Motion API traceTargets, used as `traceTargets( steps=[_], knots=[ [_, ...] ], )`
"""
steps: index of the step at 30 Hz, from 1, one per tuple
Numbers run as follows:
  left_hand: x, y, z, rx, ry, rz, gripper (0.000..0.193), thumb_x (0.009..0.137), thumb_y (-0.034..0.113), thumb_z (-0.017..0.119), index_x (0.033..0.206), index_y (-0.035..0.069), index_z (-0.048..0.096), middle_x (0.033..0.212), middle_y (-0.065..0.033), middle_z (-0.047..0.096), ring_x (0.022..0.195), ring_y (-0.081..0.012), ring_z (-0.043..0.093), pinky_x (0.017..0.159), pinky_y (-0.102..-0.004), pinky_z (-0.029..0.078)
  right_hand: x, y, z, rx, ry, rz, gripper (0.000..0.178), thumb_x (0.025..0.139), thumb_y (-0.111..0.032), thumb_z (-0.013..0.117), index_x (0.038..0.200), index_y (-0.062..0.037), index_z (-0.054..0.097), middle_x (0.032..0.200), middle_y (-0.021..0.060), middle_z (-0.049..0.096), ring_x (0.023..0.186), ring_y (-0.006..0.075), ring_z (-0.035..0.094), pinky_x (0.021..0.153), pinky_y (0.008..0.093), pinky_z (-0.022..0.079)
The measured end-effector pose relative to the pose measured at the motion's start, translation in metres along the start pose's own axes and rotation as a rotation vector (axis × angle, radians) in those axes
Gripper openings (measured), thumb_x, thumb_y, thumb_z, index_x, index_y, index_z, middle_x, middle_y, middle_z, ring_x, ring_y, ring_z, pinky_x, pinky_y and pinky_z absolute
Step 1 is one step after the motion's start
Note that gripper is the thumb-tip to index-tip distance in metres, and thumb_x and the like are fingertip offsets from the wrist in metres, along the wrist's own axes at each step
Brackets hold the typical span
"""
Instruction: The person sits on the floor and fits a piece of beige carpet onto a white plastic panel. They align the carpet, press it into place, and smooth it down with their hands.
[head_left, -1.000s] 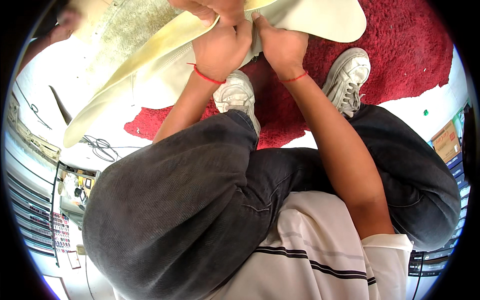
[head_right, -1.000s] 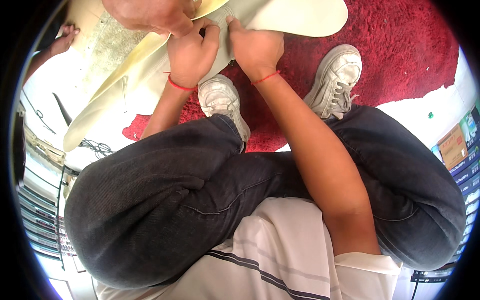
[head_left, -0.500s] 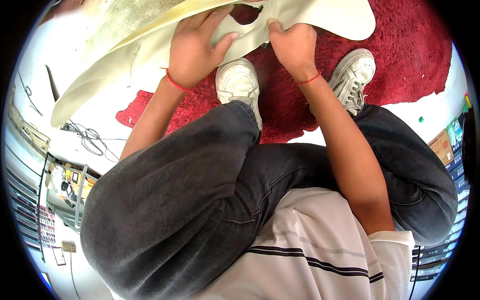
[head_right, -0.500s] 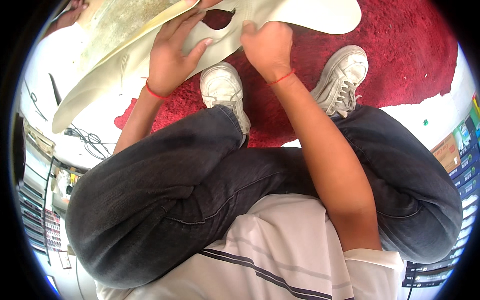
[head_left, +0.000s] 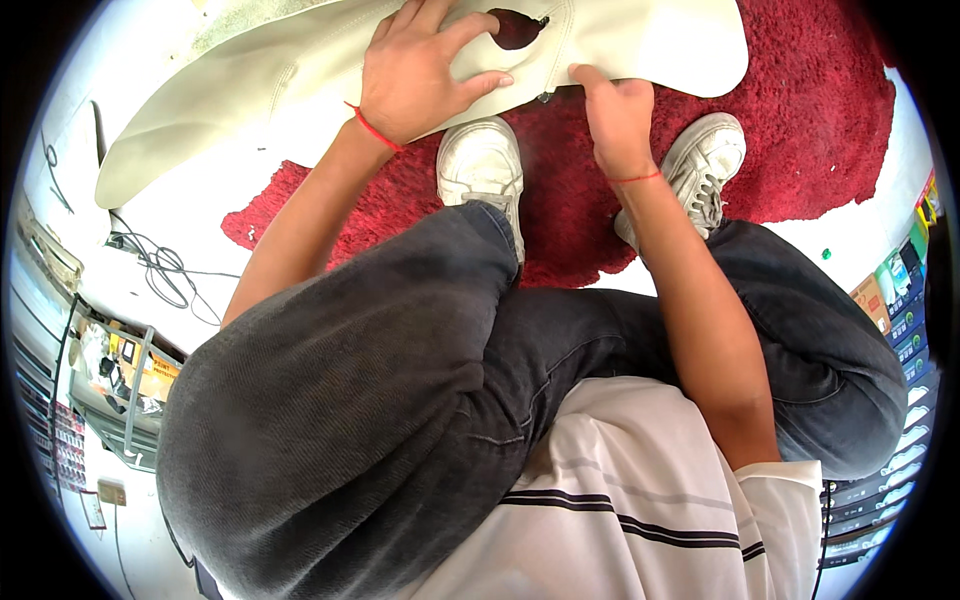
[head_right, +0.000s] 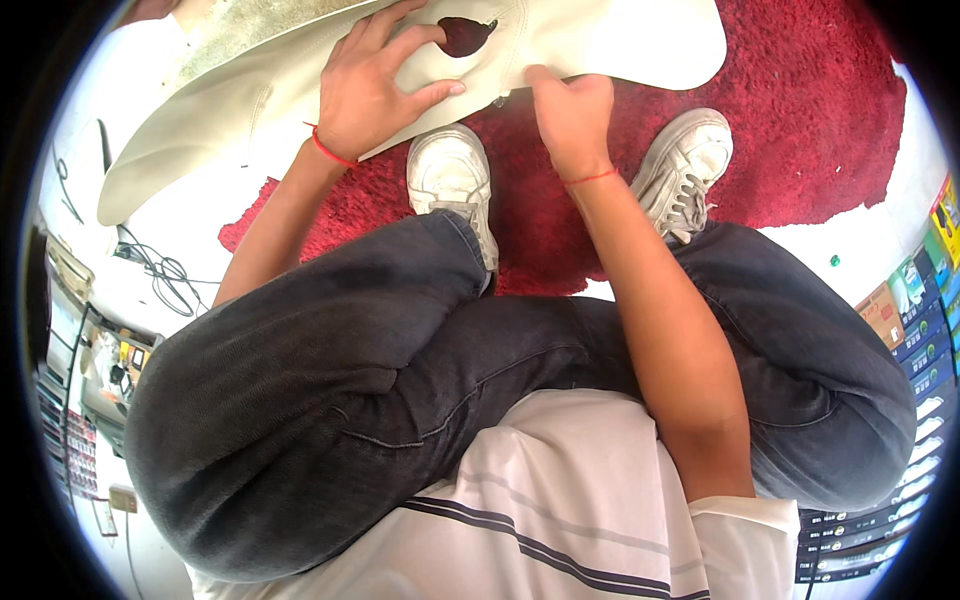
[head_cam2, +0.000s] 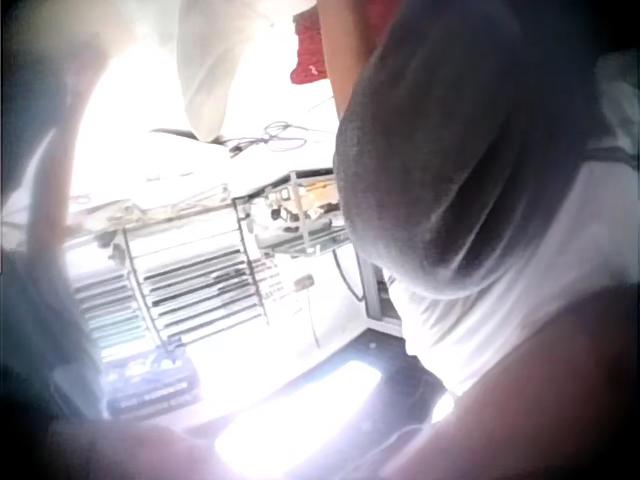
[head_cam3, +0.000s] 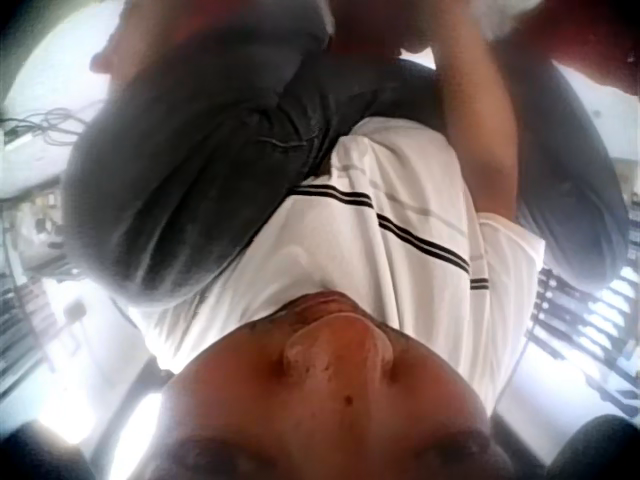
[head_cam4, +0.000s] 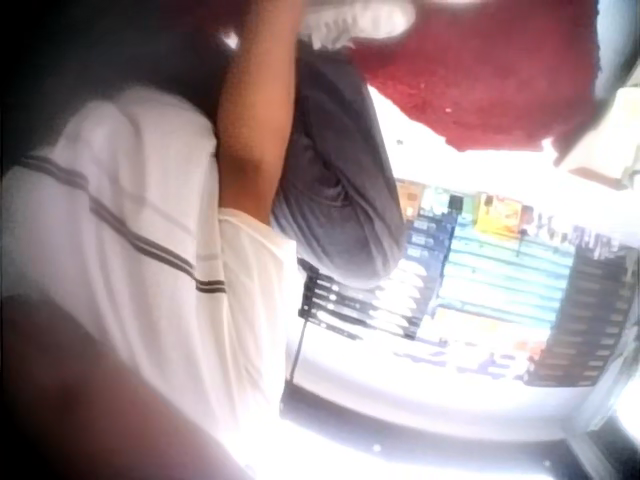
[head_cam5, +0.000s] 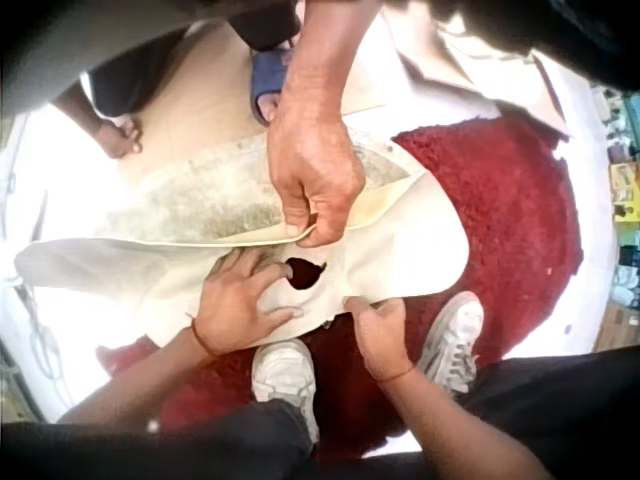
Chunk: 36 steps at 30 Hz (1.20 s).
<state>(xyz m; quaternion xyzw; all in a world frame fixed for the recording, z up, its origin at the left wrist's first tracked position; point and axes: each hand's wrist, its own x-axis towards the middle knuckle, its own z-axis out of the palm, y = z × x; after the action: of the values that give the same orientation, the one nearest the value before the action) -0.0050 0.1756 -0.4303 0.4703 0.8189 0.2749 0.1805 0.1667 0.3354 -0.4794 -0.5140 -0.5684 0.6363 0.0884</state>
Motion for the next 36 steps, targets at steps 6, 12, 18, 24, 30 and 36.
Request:
traceTargets(
  steps=[6,12,18,24,30,36],
  knots=[
    [0.013,0.016,0.003,-0.084,-0.172,-0.072,0.031,0.073,0.017,0.081,0.101,0.006,0.07,0.131,-0.0199,0.057,0.13,-0.0402,0.049,0.106,-0.0519,0.038,-0.013,-0.03,0.004,0.168,-0.14,0.314,0.025,0.085,-0.007,0.08,0.105,0.0034,0.07,0.104,0.0117,0.073,0.082,0.0199,0.068,0.077,0.0313,0.056],
    [0.01,0.016,0.013,0.045,-0.079,-0.004,0.025,0.073,0.022,0.081,0.087,0.005,0.07,0.143,-0.0191,0.055,0.133,-0.0376,0.048,0.109,-0.0551,0.035,-0.015,-0.032,0.008,0.166,-0.104,0.5,0.03,0.086,-0.015,0.084,0.105,0.0031,0.069,0.1,0.0083,0.071,0.081,0.0167,0.065,0.074,0.0312,0.054],
    [0.008,0.017,0.014,0.084,-0.057,0.009,0.025,0.073,0.024,0.081,0.085,0.005,0.07,0.145,-0.0168,0.055,0.134,-0.0357,0.046,0.112,-0.0584,0.031,-0.014,-0.023,0.003,-0.051,-0.205,0.417,0.024,0.084,-0.019,0.087,0.076,-0.0053,0.069,0.072,0.0042,0.067,0.063,0.013,0.058,0.063,0.0266,0.047],
    [0.008,0.019,0.02,0.134,-0.028,-0.012,0.03,0.07,0.028,0.083,0.084,0.004,0.071,0.143,-0.0145,0.057,0.132,-0.0343,0.048,0.112,-0.058,0.031,-0.014,-0.009,0.01,-0.141,-0.103,0.31,0.023,0.085,-0.02,0.086,0.08,-0.0027,0.071,0.071,0.0051,0.067,0.058,0.012,0.058,0.055,0.0265,0.046],
    [0.01,0.025,0.029,0.189,0.031,-0.066,0.032,0.068,0.029,0.084,0.087,0.005,0.074,0.135,-0.0128,0.059,0.128,-0.0333,0.051,0.111,-0.0565,0.033,-0.006,-0.001,-0.002,-0.14,-0.214,0.313,0.027,0.088,-0.025,0.083,0.095,-0.0006,0.073,0.082,0.0087,0.071,0.068,0.0158,0.066,0.064,0.0297,0.053],
    [0.012,0.029,0.03,0.188,0.052,-0.101,0.034,0.07,0.032,0.084,0.09,0.006,0.077,0.128,-0.0128,0.06,0.123,-0.0351,0.052,0.11,-0.0576,0.034,-0.004,-0.016,-0.011,0.087,-0.078,0.387,0.039,0.092,-0.029,0.08,0.111,0.0033,0.069,0.1,0.0153,0.072,0.078,0.0218,0.072,0.076,0.035,0.06]
  ],
)
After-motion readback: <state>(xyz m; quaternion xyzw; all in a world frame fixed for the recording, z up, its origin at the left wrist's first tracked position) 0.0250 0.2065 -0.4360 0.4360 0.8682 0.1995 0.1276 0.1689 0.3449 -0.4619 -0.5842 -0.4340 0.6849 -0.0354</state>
